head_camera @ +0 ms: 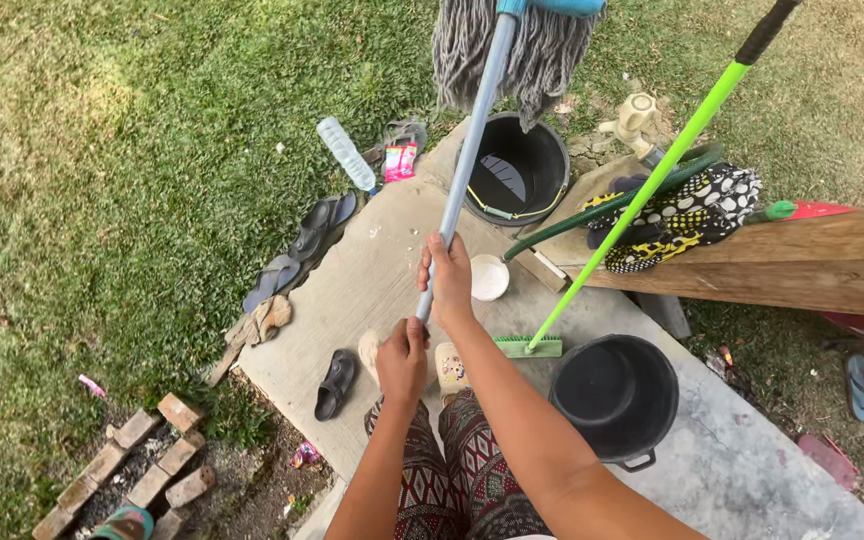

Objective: The person cleans a mop by rinsing it with water from a tap, rubbing the mop head in a bucket of soapy water, and using a PVC pipe to squeeze out excess liquid.

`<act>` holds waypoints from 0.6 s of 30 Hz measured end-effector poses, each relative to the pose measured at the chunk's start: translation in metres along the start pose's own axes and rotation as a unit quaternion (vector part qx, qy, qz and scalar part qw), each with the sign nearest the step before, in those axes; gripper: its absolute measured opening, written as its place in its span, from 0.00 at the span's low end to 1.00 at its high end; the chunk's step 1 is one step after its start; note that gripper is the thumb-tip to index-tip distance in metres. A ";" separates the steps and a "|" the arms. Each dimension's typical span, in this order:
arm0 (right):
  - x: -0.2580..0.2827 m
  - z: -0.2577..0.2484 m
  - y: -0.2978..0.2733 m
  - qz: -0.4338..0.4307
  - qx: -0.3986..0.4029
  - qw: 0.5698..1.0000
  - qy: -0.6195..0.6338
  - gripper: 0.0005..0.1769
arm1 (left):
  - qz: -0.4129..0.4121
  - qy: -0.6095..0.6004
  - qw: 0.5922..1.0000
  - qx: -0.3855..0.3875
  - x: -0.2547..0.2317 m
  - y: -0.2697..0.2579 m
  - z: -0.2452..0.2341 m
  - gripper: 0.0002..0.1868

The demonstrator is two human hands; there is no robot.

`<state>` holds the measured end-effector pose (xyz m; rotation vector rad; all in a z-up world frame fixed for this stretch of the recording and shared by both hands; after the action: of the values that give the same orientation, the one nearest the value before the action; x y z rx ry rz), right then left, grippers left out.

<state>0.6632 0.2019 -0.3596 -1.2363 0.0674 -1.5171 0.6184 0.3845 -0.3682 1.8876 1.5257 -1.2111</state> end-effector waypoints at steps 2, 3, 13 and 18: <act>-0.007 -0.002 0.010 -0.017 -0.015 1.000 0.005 0.15 | 0.016 -0.008 1.000 -0.001 0.006 0.019 0.004 0.28; -0.011 -0.005 0.015 -0.034 -0.026 0.999 0.006 0.16 | 0.049 -0.089 0.994 -0.034 0.004 0.037 0.004 0.29; -0.066 -0.011 0.087 -0.136 -0.144 0.979 -0.049 0.34 | 0.006 -0.371 0.906 0.204 0.000 0.213 0.072 0.32; -0.075 -0.008 0.135 -0.040 -0.193 0.979 -0.043 0.30 | 0.041 -0.365 0.871 0.327 -0.003 0.277 0.096 0.27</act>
<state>0.7372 0.2030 -0.4951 -1.6283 0.2691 -1.5641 0.8420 0.2245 -0.4695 1.4826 0.6513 -2.2548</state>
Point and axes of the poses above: each hand's wrist, its own y-axis towards the middle knuckle, its own z-axis out of the palm, x = y × z, the point moved 10 cm from there along y, towards the middle knuckle, and after that the axes turned 13 degrees about z, right-handed, at the moved point
